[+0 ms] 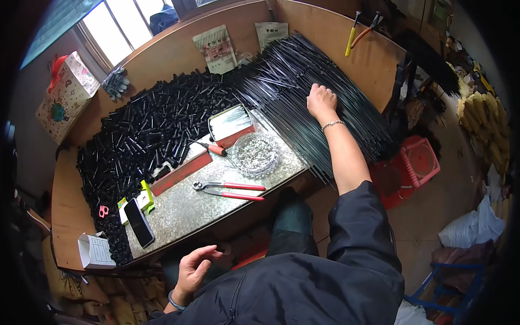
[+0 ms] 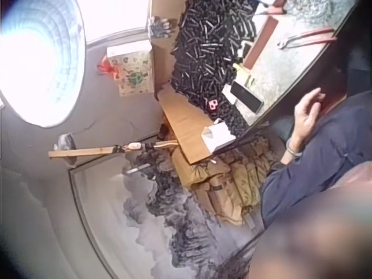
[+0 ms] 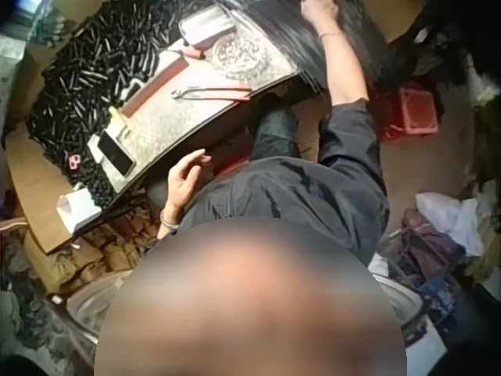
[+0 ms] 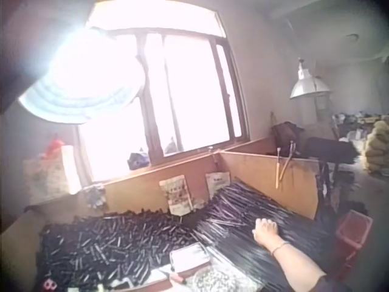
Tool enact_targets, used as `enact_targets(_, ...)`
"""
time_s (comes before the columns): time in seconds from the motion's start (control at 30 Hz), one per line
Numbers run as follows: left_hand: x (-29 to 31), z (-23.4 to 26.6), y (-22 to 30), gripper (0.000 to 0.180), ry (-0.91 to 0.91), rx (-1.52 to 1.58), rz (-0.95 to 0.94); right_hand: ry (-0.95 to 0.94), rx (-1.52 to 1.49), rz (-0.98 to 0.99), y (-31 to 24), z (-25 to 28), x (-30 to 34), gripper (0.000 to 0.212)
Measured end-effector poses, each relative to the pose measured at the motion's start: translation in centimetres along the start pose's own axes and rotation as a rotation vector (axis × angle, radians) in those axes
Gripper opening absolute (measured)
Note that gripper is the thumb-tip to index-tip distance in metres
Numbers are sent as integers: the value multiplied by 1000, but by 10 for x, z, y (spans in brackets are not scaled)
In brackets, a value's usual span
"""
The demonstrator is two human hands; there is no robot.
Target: The recorder is assembling and bundling black rods and components at a factory workbench using pliers.
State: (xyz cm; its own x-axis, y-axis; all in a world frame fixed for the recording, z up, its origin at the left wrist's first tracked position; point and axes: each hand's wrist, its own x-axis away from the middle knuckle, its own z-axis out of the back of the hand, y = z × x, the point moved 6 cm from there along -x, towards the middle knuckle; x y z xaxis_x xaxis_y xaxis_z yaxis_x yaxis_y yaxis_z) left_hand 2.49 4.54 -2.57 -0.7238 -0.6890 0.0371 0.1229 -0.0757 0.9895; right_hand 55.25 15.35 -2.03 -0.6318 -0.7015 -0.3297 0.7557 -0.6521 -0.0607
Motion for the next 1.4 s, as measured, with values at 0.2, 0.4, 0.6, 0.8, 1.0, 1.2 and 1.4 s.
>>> enact_targets(0.2, -5, 1, -3, 32, -16, 20, -23, 39, 60, 61, -9, -5, 8, 41)
enact_targets(0.4, -3, 1, 2, 35, -53, -34, -47, 53, 100, 22, -3, -14, -2, 19)
enact_targets(0.6, 4, 7, -4, 34, -24, 4, -14, 126, 204, 28, -11, 3, 5, 21)
enact_targets(0.8, 9, 8, 8, 34, -62, -25, -64, 7, 76, 14, 7, 16, 9, 30)
enact_targets(1.0, 11, 11, 2, 33, -67, 16, -69, 1, 118, 29, 3, 39, 9, 29)
enact_targets(1.2, 16, 13, -1, 32, -56, 16, -71, -4, 118, 9, 2, 59, 18, 31)
enact_targets(1.4, 17, 12, -2, 33, -66, -12, -91, 103, 122, 4, 21, 77, 16, 30)
